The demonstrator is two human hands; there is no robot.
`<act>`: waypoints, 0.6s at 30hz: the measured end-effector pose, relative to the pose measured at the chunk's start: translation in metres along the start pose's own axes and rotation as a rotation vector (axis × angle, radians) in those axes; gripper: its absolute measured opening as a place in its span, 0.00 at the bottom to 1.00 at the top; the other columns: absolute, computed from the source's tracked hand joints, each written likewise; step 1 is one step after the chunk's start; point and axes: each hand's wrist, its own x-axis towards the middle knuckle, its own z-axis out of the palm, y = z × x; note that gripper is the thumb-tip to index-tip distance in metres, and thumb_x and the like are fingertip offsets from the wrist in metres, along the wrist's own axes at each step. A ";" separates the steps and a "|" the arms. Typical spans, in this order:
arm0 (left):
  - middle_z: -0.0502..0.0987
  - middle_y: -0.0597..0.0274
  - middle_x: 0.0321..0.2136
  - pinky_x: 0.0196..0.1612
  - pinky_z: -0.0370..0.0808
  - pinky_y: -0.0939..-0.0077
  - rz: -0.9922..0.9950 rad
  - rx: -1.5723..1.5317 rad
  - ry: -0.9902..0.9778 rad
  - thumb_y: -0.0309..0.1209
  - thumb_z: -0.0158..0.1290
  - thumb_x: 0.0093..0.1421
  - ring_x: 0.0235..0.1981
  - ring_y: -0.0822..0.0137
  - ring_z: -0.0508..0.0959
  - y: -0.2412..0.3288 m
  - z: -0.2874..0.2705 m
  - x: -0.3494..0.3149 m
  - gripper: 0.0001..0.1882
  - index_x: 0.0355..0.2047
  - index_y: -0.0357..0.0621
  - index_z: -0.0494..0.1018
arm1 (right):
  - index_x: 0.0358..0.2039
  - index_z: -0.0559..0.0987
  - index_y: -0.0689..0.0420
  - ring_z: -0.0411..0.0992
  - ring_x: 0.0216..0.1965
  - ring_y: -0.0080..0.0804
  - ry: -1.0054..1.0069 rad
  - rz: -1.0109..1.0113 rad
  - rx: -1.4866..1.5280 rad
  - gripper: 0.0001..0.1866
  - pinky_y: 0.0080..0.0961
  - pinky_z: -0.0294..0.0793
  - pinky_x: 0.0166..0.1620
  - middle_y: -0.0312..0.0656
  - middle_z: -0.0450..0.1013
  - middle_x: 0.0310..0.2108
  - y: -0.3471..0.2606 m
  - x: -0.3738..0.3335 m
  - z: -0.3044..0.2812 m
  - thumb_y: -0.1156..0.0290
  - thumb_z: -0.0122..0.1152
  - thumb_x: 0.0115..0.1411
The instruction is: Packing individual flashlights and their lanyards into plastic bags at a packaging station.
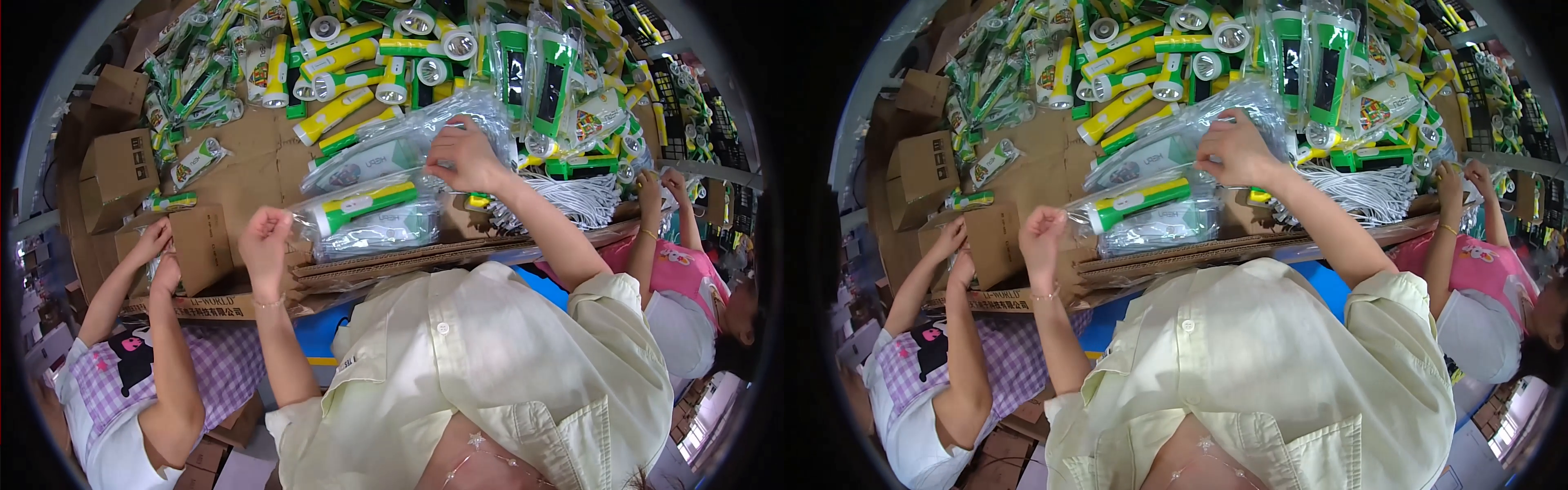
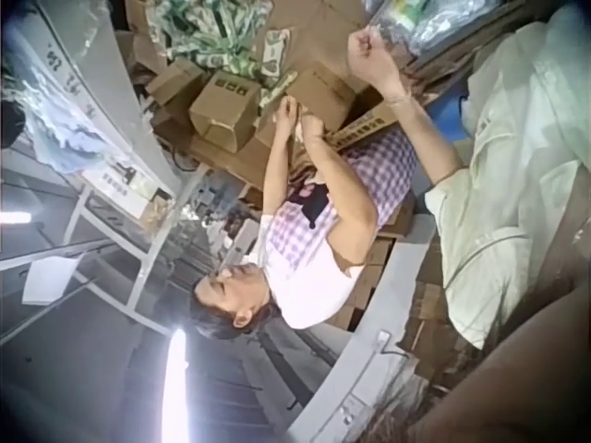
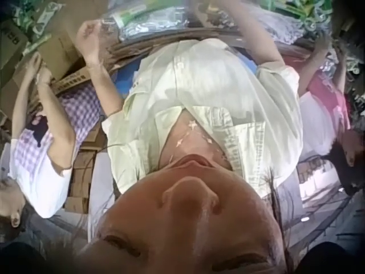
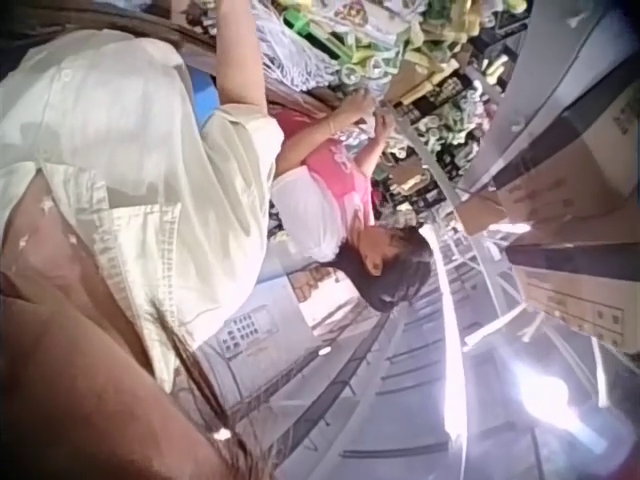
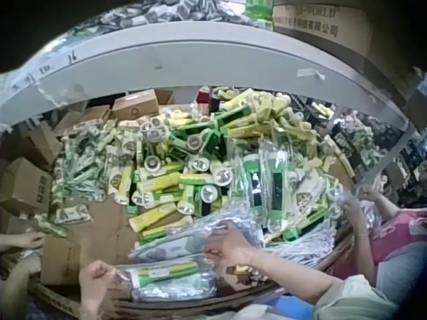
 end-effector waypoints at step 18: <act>0.78 0.53 0.38 0.43 0.73 0.72 0.376 0.611 0.338 0.31 0.57 0.52 0.37 0.64 0.77 0.003 -0.081 0.159 0.18 0.43 0.37 0.74 | 0.34 0.77 0.49 0.66 0.43 0.28 0.167 -0.019 -0.299 0.13 0.39 0.59 0.48 0.31 0.69 0.37 -0.030 0.066 0.076 0.68 0.63 0.45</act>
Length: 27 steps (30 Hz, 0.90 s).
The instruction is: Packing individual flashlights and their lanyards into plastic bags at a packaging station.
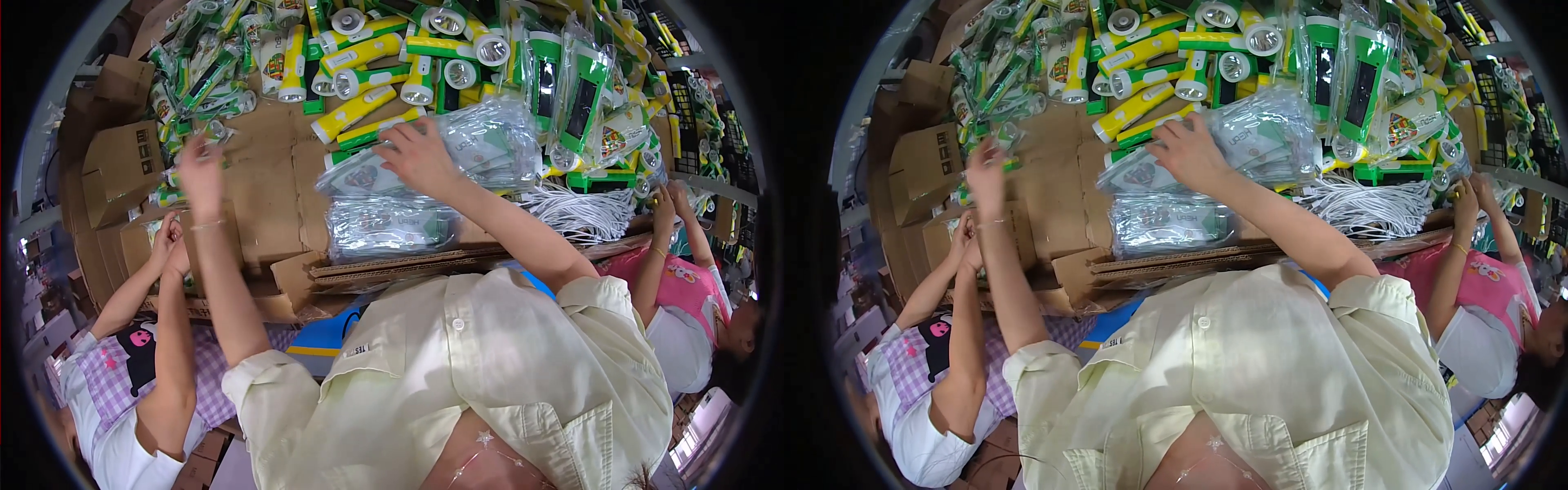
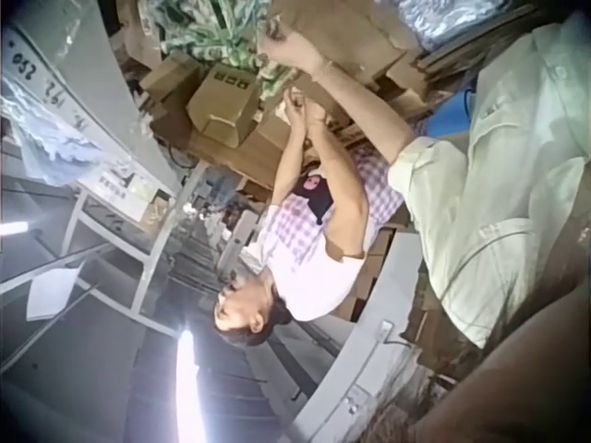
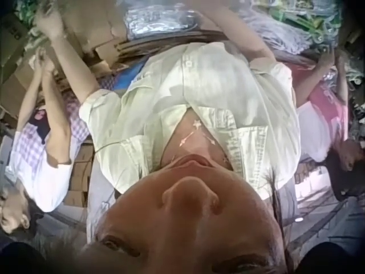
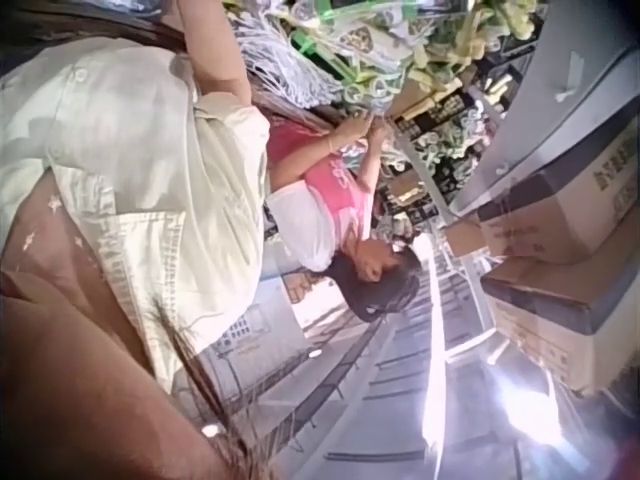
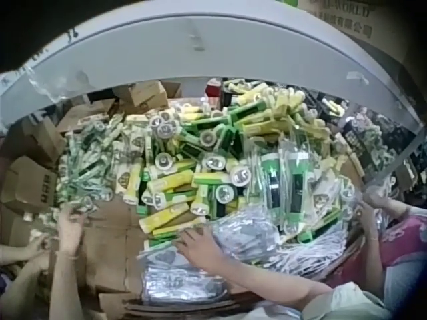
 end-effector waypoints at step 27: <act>0.78 0.52 0.35 0.49 0.68 0.62 -0.052 -0.196 -0.908 0.47 0.50 0.58 0.49 0.57 0.70 0.100 0.110 -0.133 0.26 0.50 0.43 0.70 | 0.25 0.78 0.47 0.69 0.38 0.24 0.143 -0.152 0.234 0.04 0.37 0.60 0.53 0.26 0.72 0.28 0.006 -0.033 -0.021 0.66 0.62 0.47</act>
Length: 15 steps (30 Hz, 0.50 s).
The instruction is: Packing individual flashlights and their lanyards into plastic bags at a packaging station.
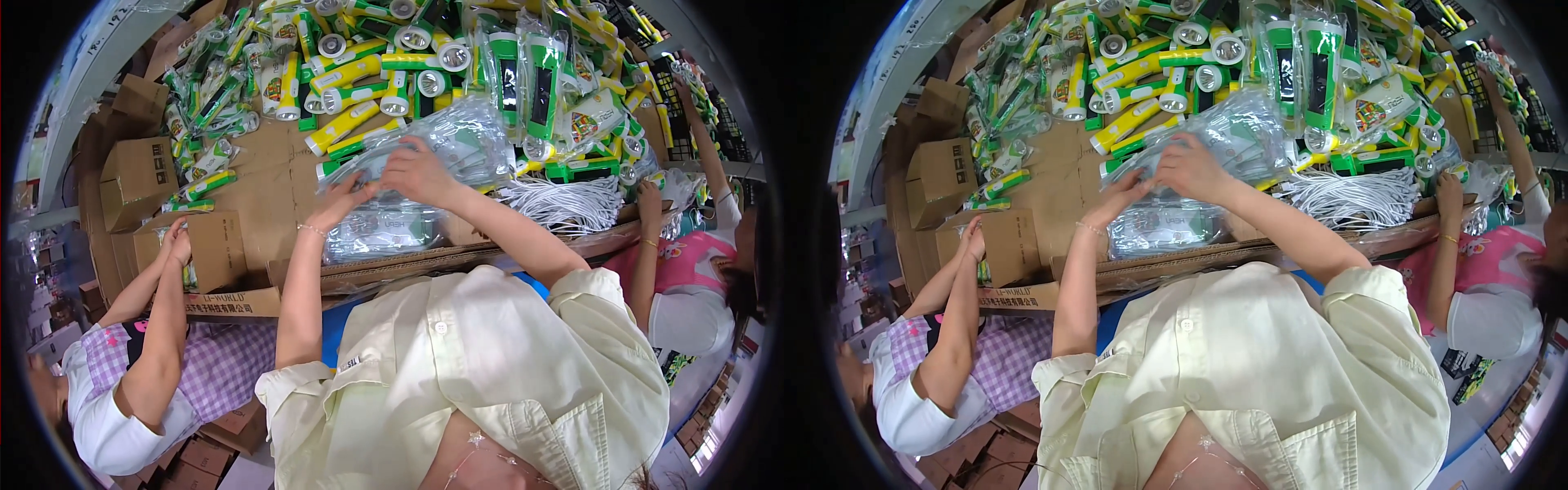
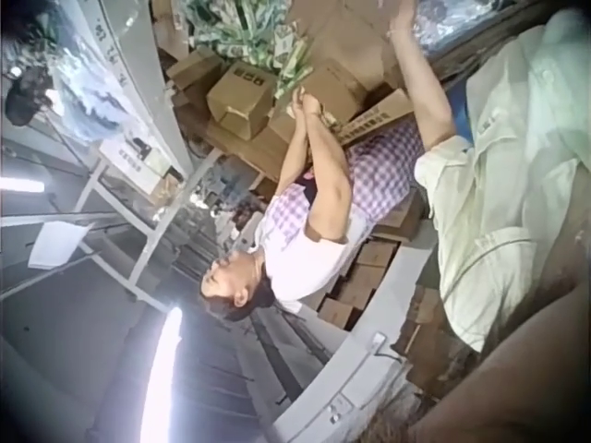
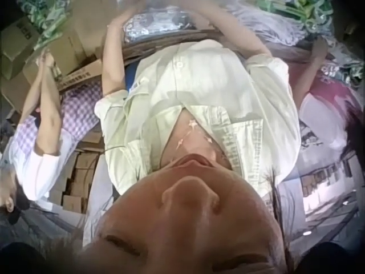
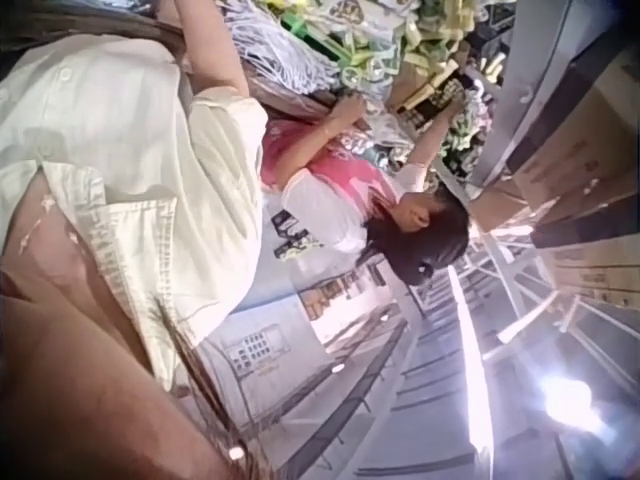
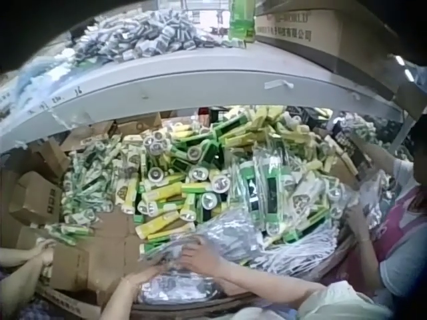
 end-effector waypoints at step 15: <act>0.77 0.49 0.23 0.29 0.73 0.70 0.409 0.053 0.260 0.32 0.57 0.52 0.24 0.54 0.78 0.130 0.023 -0.066 0.10 0.32 0.41 0.79 | 0.27 0.79 0.46 0.71 0.31 0.25 -0.065 0.150 0.103 0.03 0.37 0.61 0.52 0.27 0.72 0.24 -0.036 -0.011 -0.112 0.66 0.64 0.50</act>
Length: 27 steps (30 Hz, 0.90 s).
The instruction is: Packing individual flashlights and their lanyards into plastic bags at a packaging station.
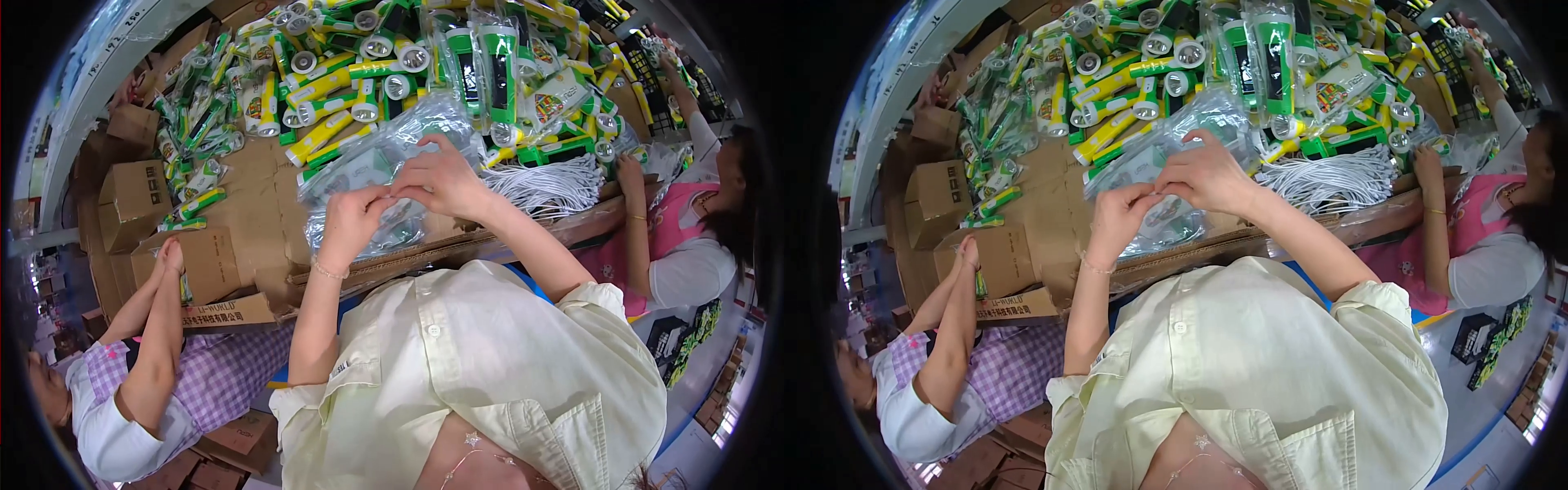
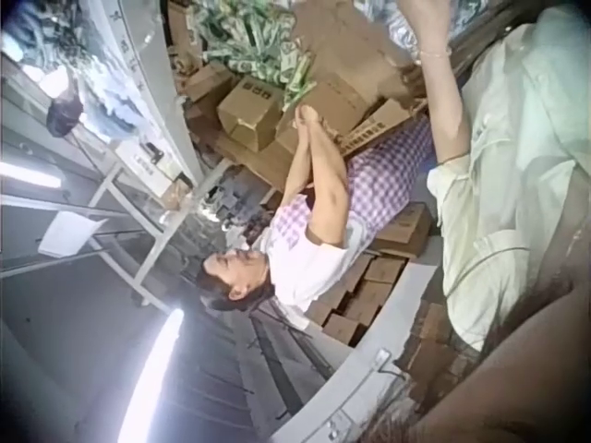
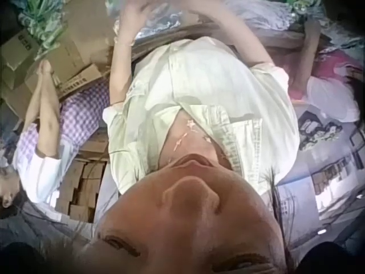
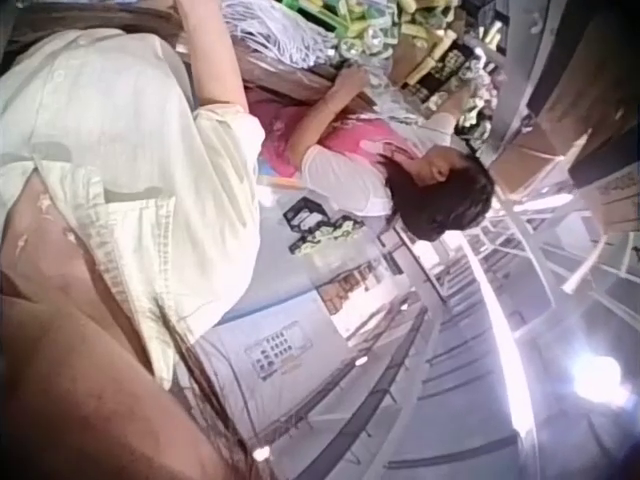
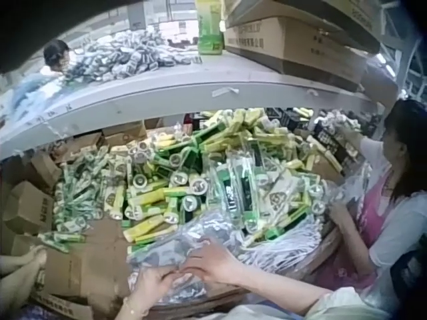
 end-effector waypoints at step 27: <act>0.78 0.49 0.26 0.31 0.72 0.58 -0.206 0.325 0.069 0.35 0.56 0.52 0.27 0.47 0.77 -0.042 -0.007 -0.048 0.10 0.28 0.40 0.78 | 0.23 0.78 0.51 0.70 0.39 0.33 -0.441 -0.180 -0.222 0.06 0.43 0.57 0.57 0.36 0.70 0.26 -0.020 0.004 0.009 0.71 0.60 0.39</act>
